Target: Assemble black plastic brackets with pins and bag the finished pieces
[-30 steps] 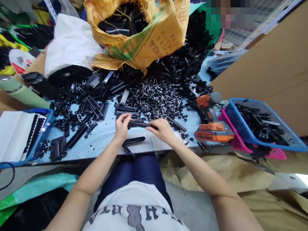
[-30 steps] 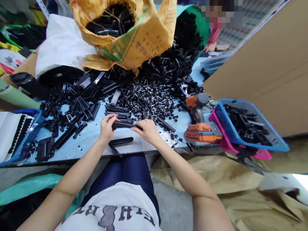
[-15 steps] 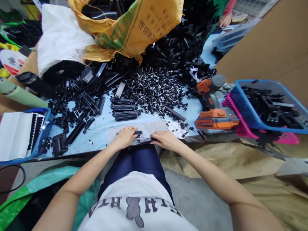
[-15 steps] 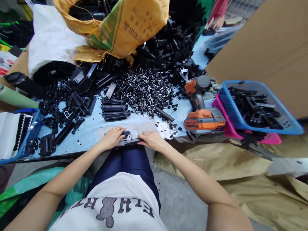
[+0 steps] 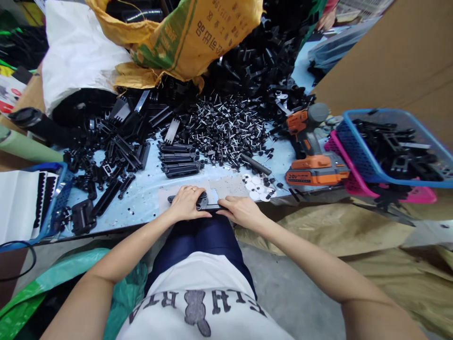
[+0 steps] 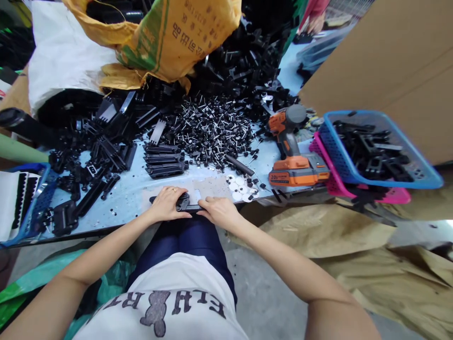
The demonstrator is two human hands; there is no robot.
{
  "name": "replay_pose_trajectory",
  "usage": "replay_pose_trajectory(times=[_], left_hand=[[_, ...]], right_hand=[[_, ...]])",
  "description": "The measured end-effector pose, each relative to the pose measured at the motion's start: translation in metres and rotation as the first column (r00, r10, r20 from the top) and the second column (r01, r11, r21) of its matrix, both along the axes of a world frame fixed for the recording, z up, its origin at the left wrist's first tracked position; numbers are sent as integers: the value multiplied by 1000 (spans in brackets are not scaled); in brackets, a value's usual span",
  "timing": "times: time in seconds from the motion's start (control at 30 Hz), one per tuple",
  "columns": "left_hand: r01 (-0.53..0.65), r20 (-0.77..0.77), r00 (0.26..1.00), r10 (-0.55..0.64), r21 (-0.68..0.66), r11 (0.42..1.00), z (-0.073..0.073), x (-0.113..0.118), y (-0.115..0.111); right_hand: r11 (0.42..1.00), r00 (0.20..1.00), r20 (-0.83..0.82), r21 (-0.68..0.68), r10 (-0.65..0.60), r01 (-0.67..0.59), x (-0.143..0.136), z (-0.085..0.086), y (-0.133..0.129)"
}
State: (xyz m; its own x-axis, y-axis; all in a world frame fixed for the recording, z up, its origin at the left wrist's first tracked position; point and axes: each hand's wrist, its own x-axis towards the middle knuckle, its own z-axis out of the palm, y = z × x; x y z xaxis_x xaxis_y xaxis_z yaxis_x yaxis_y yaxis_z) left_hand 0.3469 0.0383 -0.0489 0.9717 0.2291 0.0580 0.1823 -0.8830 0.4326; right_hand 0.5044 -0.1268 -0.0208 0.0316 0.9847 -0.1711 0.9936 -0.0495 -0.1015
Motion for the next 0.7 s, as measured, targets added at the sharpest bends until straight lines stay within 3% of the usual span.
replay_pose_trajectory(times=[0.33, 0.47, 0.6, 0.7], left_hand=[[-45, 115, 992, 43, 9, 999, -10, -9, -5], [-32, 76, 997, 31, 20, 999, -6, -3, -5], [6, 116, 993, -23, 148, 989, 8, 43, 9], [-127, 57, 992, 116, 272, 954, 15, 96, 28]], right_hand=[[992, 991, 134, 118, 25, -41, -10, 22, 8], [992, 993, 91, 100, 69, -78, 8, 13, 12], [996, 999, -25, 86, 22, -20, 39, -9, 12], [980, 995, -29, 170, -100, 104, 50, -16, 30]])
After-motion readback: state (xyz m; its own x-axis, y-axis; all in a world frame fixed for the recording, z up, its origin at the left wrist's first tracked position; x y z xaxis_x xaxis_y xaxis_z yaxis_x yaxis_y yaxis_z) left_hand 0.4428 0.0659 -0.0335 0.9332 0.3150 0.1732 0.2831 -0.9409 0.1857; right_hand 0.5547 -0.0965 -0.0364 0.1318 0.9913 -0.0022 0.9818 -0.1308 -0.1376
